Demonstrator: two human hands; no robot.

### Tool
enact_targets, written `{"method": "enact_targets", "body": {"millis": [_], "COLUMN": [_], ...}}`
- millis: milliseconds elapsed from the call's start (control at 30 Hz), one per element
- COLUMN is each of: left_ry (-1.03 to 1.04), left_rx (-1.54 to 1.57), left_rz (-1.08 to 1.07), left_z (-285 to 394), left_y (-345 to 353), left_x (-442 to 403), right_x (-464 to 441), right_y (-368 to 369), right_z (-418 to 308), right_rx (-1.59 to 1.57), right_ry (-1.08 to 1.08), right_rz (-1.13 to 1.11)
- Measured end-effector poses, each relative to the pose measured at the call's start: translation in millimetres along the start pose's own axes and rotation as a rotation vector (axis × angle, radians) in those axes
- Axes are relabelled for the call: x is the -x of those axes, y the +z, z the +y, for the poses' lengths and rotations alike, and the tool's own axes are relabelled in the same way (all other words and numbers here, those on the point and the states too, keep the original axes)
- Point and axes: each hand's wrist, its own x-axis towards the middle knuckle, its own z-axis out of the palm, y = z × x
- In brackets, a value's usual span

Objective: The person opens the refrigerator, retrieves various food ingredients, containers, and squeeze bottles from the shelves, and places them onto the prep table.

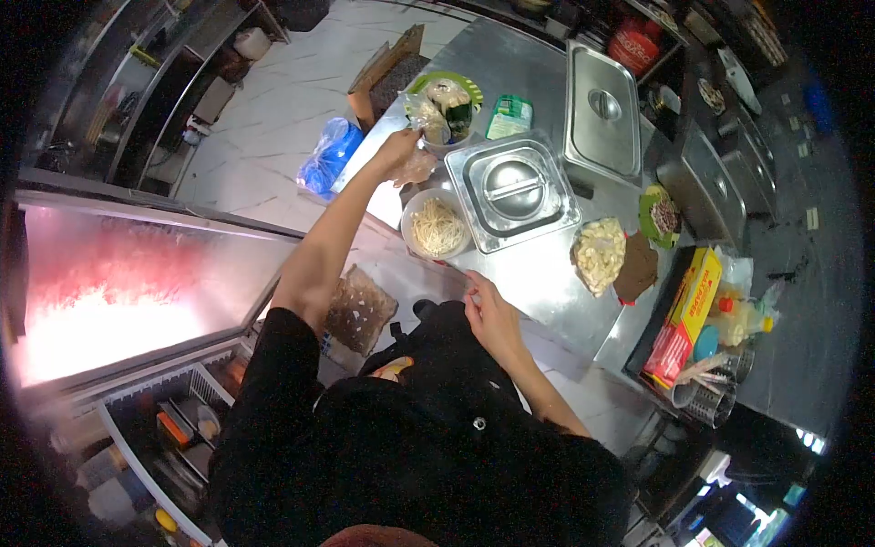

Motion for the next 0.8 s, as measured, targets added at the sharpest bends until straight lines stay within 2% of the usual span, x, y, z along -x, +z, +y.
{"method": "enact_targets", "body": {"millis": [33, 100, 200, 333, 400, 433, 467, 533, 567, 633, 667, 733, 767, 800], "left_ry": [-0.018, -0.058, 0.099, 0.102, 0.082, 0.055, 0.041, 0.007, -0.01, -0.035, 0.078, 0.198, 0.199, 0.153], "left_rx": [-0.005, -0.013, -0.537, -0.414, -0.32, -0.453, -0.439, -0.408, -0.399, -0.377, -0.349, -0.438, -0.551, -0.442], "left_rz": [0.029, 0.082, 0.129, 0.196, 0.195, 0.248, 0.271, 0.323, 0.338, 0.356, 0.337, 0.358, 0.398, 0.482], "left_z": [12.5, 31.9, 26.6, 2.2, -20.0, -8.5, 0.2, 3.3, -8.5, -47.4, -70.8, -72.2, -56.3, -106.1], "left_y": [3.7, 8.3, -5.5, -25.3, -47.8, -51.7, -57.7, -77.0, -90.3, -116.2, -130.5, -141.4, -139.6, -155.4], "left_x": [4.7, 13.6, -1.0, -4.1, 3.2, 26.9, 49.2, 89.1, 101.3, 119.0, 133.8, 188.8, 228.4, 242.0], "right_x": [-1.3, -7.0, -20.7, -31.4, -47.3, -60.8, -89.4, -159.3, -196.3, -288.2, -329.6, -386.4, -396.6, -404.8], "right_y": [1.2, 5.5, 13.1, -2.7, -25.4, -40.4, -59.6, -95.6, -109.9, -122.5, -121.6, -116.7, -111.3, -106.6], "right_z": [2.0, 0.8, -7.0, -42.4, -55.7, -59.9, -62.5, -75.9, -83.4, -49.6, -22.5, 16.3, 16.9, 14.9], "right_rx": [0.08, 0.099, 0.17, 0.253, 0.213, 0.192, 0.427, 0.585, 0.701, 0.904, 1.021, 1.23, 1.301, 1.366], "right_ry": [-0.084, -0.106, -0.187, -0.262, -0.339, -0.378, -0.489, -0.606, -0.599, -0.608, -0.602, -0.386, -0.264, -0.136], "right_rz": [0.046, 0.055, 0.039, -0.1, 0.001, 0.051, 0.227, 0.336, 0.258, 0.068, -0.036, -0.295, -0.498, -0.702]}}
